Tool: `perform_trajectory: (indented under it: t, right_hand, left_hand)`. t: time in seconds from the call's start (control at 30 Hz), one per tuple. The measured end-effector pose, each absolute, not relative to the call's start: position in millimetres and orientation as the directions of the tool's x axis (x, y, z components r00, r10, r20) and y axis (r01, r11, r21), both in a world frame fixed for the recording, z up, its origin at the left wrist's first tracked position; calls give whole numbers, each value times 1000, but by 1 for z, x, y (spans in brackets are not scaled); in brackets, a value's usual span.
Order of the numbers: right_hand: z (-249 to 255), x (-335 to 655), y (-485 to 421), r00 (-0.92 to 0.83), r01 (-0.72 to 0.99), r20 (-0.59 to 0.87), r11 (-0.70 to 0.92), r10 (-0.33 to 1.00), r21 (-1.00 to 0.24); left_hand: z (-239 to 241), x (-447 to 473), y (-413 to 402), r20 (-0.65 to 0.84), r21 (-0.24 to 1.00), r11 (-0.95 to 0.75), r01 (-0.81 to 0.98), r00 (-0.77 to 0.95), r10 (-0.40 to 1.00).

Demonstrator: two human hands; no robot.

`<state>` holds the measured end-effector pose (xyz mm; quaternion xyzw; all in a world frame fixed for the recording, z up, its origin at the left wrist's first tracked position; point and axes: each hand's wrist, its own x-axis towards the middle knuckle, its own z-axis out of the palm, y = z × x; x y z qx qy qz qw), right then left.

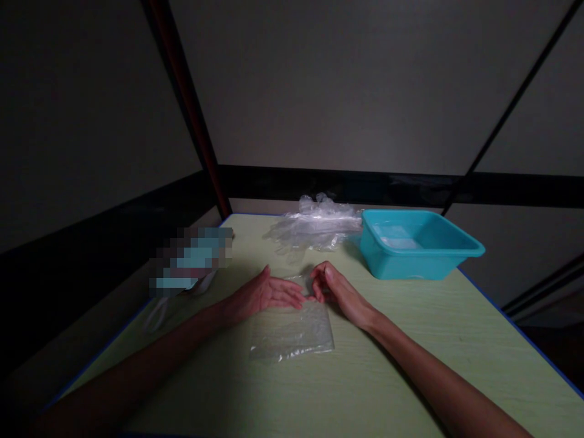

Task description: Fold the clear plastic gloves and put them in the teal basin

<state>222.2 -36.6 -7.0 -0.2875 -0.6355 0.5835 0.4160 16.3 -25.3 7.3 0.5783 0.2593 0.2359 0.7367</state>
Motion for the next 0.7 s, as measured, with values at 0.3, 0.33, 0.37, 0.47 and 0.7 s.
perform_trajectory:
  t: [0.3, 0.33, 0.37, 0.47, 0.7]
  right_hand:
    - [2, 231, -39, -499, -17, 73, 75, 863, -997]
    - [4, 232, -39, -504, -1, 66, 76, 861, -997]
    - [5, 233, -40, -508, 12, 60, 77, 859, -997]
    - [9, 237, -40, -517, 51, 51, 90, 855, -995]
    - [15, 243, -42, -524, 167, 74, 187, 849, -968]
  left_hand:
    - [10, -2, -20, -193, 936, 350, -30, 789, 583]
    - [10, -4, -19, -202, 935, 354, -19, 792, 577]
    - [11, -7, -18, -211, 934, 357, -8, 794, 570]
    - [13, -13, -17, -230, 931, 365, 19, 805, 547]
    - [29, -27, -18, -282, 944, 305, 128, 793, 540]
